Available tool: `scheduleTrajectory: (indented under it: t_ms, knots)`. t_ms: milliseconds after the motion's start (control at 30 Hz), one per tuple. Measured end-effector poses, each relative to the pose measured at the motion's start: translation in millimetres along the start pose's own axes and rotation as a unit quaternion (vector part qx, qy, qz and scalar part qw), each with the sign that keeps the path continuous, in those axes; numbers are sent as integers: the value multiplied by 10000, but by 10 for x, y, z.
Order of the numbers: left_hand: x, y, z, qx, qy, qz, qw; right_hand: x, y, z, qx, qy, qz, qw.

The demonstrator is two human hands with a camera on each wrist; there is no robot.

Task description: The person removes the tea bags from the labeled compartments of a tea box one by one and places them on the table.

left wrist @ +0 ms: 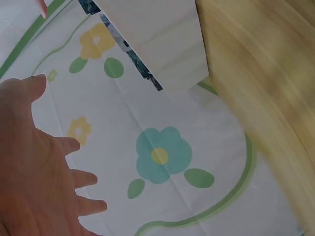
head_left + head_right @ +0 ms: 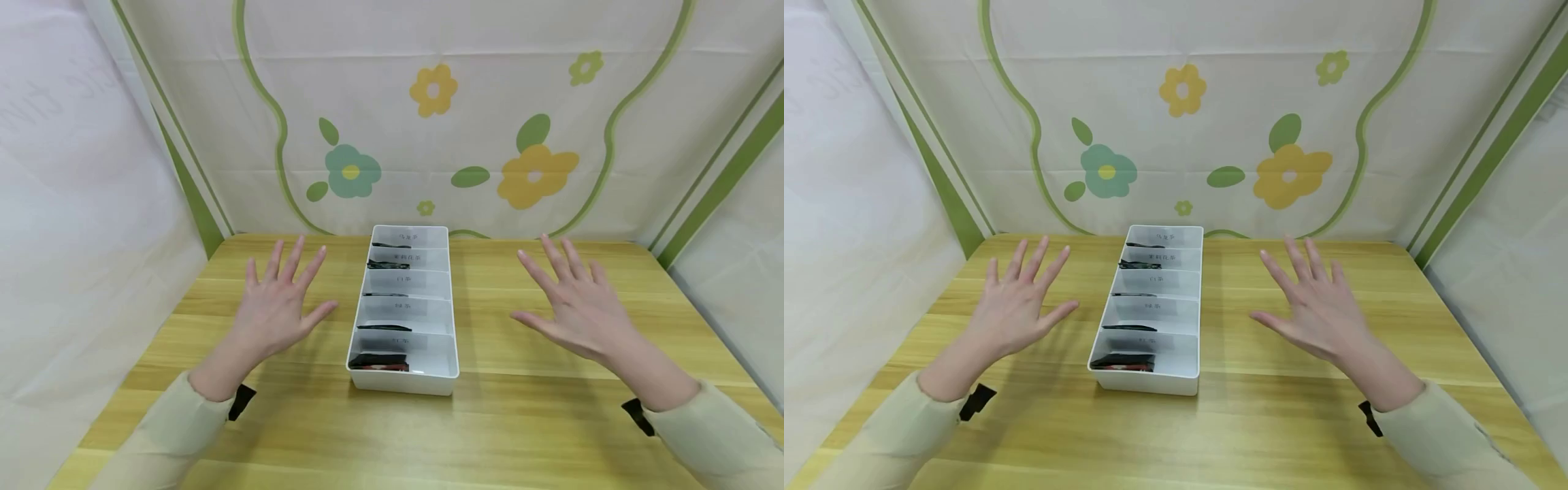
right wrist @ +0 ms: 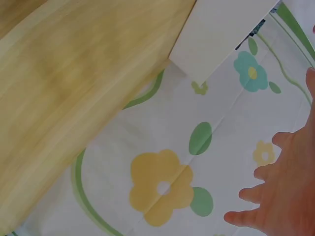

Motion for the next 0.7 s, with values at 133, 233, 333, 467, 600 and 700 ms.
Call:
scheduleTrajectory:
  t_ms: [133,233,333,467,600,700]
  knots:
    - [60,-16,35,-57,-117,94,9999,75,-89,-35,88,-20,-91,9999]
    - [111,-32,85,-157,-223,160,9995,134,-184,-54,218,17,-190,9996]
    - [162,-48,152,-244,-327,203,9990,193,-296,-64,323,79,-338,9989]
    - [235,-55,277,-474,-439,340,9973,273,-457,-57,429,151,-598,9972]
    - [300,-30,429,-826,-633,549,9931,341,-622,-16,595,142,-843,9946]
    - [329,-2,537,-1179,-820,678,9873,381,-738,28,741,107,-980,9924]
Point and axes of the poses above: each hand's wrist, its own x-axis towards the middle knuckle, its own z-axis out of the palm, y = z × x, the point moved 3 cm from there along x, towards the middle knuckle, and after that the axes turned 11 degrees about -z, right-handed, at the moved point
